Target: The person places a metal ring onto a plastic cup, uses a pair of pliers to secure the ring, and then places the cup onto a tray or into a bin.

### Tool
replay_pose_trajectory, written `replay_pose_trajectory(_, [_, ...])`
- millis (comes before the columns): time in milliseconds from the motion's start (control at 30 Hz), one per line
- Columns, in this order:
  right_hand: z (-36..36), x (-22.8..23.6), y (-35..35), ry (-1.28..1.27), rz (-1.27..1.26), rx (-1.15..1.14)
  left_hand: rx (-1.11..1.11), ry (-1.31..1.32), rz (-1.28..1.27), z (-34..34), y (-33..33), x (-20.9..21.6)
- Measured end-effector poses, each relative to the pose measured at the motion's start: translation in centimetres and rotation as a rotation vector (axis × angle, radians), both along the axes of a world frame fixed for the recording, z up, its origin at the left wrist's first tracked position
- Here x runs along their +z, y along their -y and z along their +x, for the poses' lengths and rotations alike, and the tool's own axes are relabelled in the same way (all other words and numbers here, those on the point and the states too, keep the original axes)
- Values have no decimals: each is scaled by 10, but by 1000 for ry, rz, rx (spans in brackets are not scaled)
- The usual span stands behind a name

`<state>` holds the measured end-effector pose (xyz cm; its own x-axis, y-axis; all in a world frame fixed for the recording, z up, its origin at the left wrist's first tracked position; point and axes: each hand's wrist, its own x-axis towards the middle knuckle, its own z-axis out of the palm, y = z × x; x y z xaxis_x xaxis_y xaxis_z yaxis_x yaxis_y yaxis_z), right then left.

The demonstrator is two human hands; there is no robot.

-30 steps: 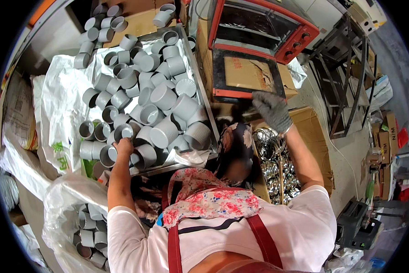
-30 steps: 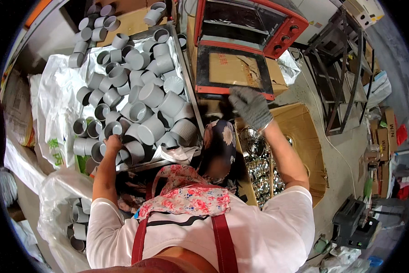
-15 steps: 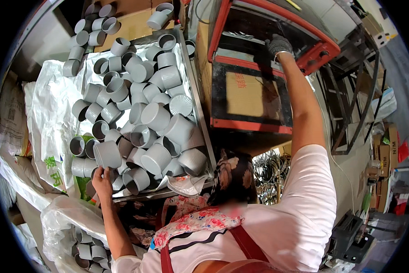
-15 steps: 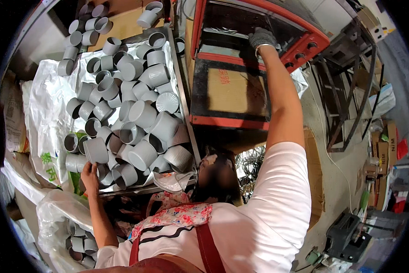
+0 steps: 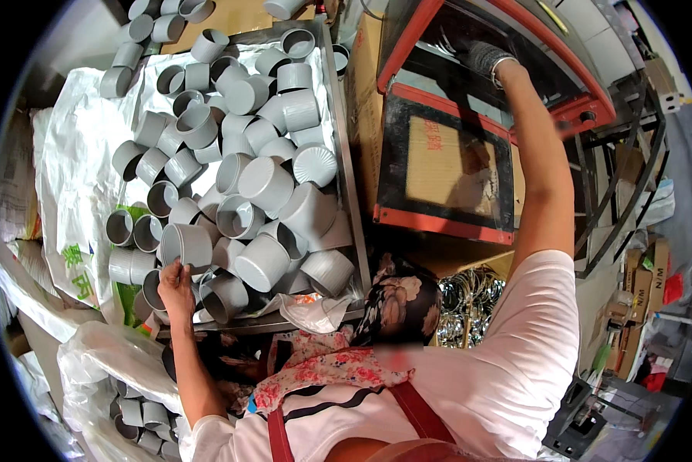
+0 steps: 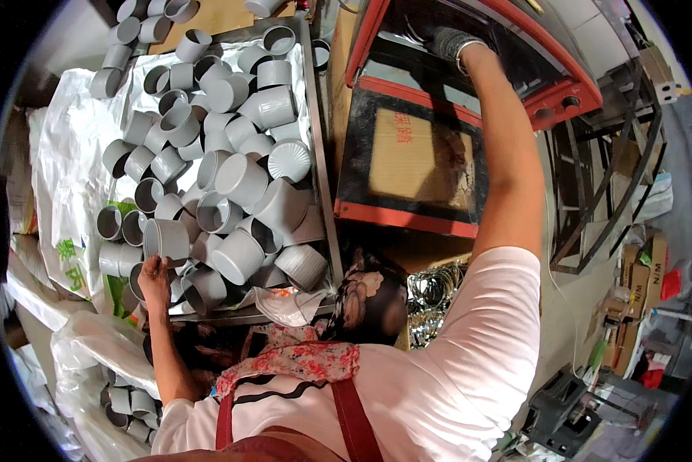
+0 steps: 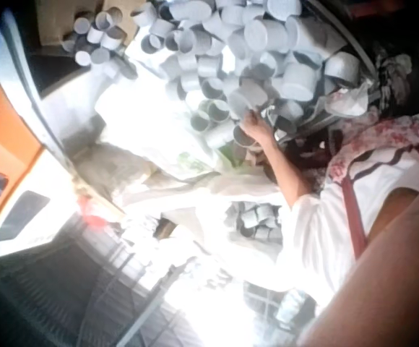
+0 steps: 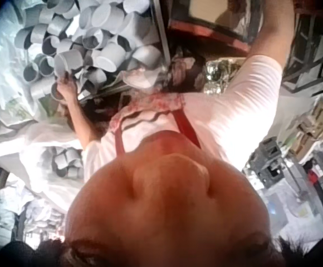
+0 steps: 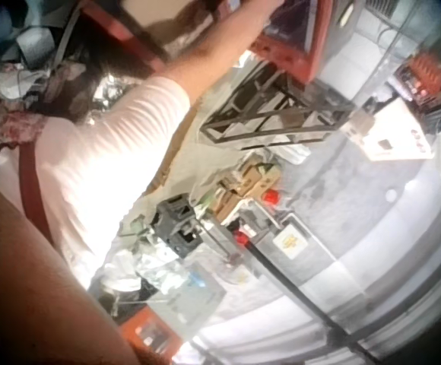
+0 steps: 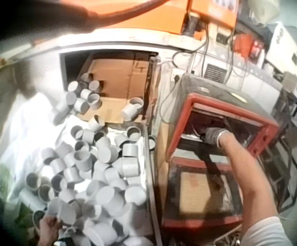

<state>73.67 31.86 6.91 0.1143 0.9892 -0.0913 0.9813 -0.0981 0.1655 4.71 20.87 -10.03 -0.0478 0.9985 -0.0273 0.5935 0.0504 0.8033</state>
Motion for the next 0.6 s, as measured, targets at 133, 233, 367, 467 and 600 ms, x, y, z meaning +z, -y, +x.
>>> replay_pose_trajectory(133, [-5,1,-17,60,-119,-23,-61,-54,22,2,1,10])
replay_pose_trajectory(233, [-11,-3,-22,44,-19,-23,-70,-89,36,6,6,19])
replay_pose_trajectory(367, [-22,-7,-12,2,138,-39,-46,-70,9,12,10,24])
replay_pose_trajectory(467, [-23,1,4,35,218,12,-34,68,-78,13,7,23])
replay_pose_trajectory(600, [-20,18,30,-174,375,18,-91,-76,-67,9,5,18])
